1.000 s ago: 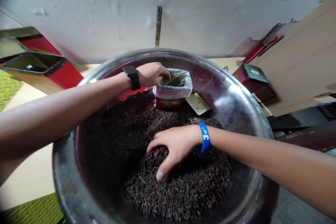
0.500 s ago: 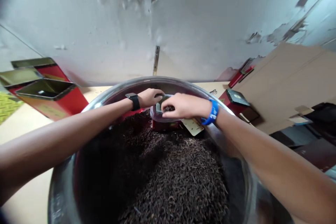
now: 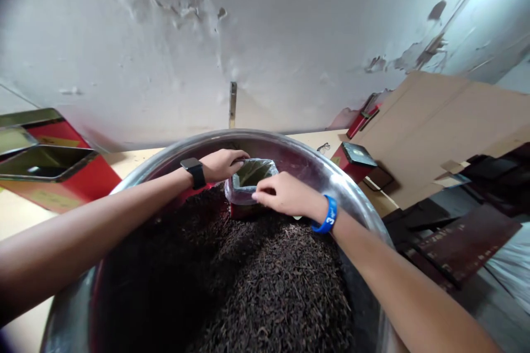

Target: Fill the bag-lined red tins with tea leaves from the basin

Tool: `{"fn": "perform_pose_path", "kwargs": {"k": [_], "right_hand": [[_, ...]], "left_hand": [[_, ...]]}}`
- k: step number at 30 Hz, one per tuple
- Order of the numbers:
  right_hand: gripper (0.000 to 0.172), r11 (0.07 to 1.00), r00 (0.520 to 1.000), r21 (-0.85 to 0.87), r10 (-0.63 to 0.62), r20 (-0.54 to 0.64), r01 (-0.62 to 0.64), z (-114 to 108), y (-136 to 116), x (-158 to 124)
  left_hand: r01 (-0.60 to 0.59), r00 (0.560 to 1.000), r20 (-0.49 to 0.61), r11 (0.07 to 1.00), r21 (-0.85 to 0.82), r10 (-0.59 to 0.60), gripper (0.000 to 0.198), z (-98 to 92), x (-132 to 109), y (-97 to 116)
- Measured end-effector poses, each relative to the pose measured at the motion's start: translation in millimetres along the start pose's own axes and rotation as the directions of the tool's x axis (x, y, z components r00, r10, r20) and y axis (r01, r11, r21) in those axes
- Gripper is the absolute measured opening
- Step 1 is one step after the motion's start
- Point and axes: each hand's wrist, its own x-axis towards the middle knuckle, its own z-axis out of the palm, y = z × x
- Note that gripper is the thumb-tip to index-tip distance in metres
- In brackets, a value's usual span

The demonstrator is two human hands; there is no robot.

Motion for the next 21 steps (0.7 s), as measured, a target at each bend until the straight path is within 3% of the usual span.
{"fn": "perform_pose_path", "kwargs": {"k": [4,10,12,17,21], "right_hand": [[0.026,0.997,0.974,-0.053,-0.041,0.221,0.054,38,26,12],[0.046,0.976,0.873,-0.211,0.154,0.462,-0.061,61,47,20],[0.047,0.978,0.866,-0.204,0.14,0.481,-0.045,64,48,19],[0.03,0.993,0.871,-0.086,-0.029,0.49,0.082,70,40,19],[0.032,0.986,0.904,-0.154,0.002,0.426,0.071,77,34,21]], "left_hand": [[-0.052,0.996,-0.065,0.998,0.028,0.053,0.032,2.0,1,5],[-0.055,0.995,-0.075,0.998,0.039,0.058,0.03,1.8,0,6],[-0.072,0.993,-0.09,0.997,0.032,0.075,0.028,0.9,1,5],[-0.101,0.987,-0.124,0.995,0.021,0.103,0.027,2.2,1,1],[-0.103,0.986,-0.127,0.994,0.026,0.105,0.026,3.3,-1,1]]}}
